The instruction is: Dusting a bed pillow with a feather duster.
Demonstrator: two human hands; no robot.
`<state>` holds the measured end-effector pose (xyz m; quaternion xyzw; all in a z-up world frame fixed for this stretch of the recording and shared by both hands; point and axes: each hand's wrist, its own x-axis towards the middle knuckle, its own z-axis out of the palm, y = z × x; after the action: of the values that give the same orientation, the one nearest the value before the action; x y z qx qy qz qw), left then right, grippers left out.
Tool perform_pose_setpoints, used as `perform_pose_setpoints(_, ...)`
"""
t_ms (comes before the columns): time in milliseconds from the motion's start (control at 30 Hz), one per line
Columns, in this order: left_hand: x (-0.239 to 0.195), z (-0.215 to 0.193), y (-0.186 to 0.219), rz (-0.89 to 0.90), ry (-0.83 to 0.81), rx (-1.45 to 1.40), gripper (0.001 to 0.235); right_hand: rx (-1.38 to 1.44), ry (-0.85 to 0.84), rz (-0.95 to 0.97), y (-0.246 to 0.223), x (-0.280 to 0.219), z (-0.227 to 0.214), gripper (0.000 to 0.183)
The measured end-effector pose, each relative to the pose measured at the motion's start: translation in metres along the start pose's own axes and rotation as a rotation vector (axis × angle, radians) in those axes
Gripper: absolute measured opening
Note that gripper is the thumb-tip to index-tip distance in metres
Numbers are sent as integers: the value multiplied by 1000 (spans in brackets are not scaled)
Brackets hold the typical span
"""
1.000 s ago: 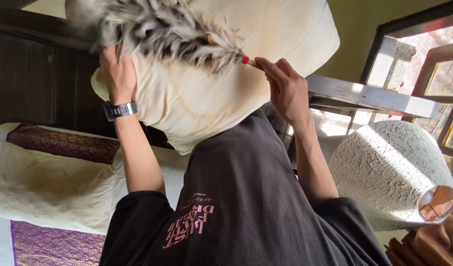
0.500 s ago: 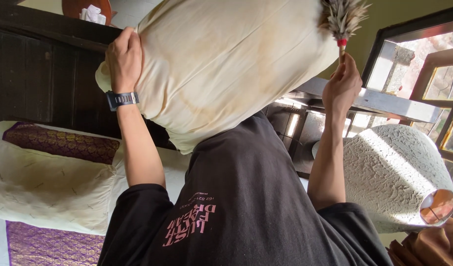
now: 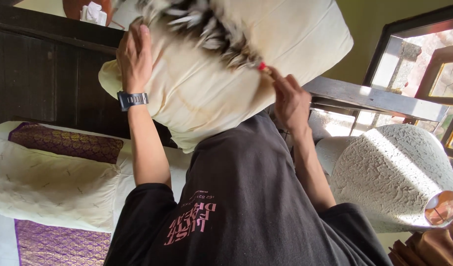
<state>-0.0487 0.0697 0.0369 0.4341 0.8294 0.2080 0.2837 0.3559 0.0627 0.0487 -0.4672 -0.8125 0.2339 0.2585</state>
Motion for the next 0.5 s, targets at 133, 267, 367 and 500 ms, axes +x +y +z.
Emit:
perform_pose_setpoints(133, 8, 3, -7, 341, 134, 13, 59, -153, 164, 116, 50, -9, -14, 30)
perform_pose_setpoints(267, 7, 5, -4, 298, 157, 32, 58, -146, 247, 352, 106, -20, -30, 31)
perform_pose_setpoints(367, 12, 8, -10, 268, 130, 33, 55, -55, 224, 413, 117, -16, -44, 23)
perform_pose_setpoints(500, 12, 8, -11, 295, 151, 25, 50, -96, 371, 384, 99, -14, -33, 30)
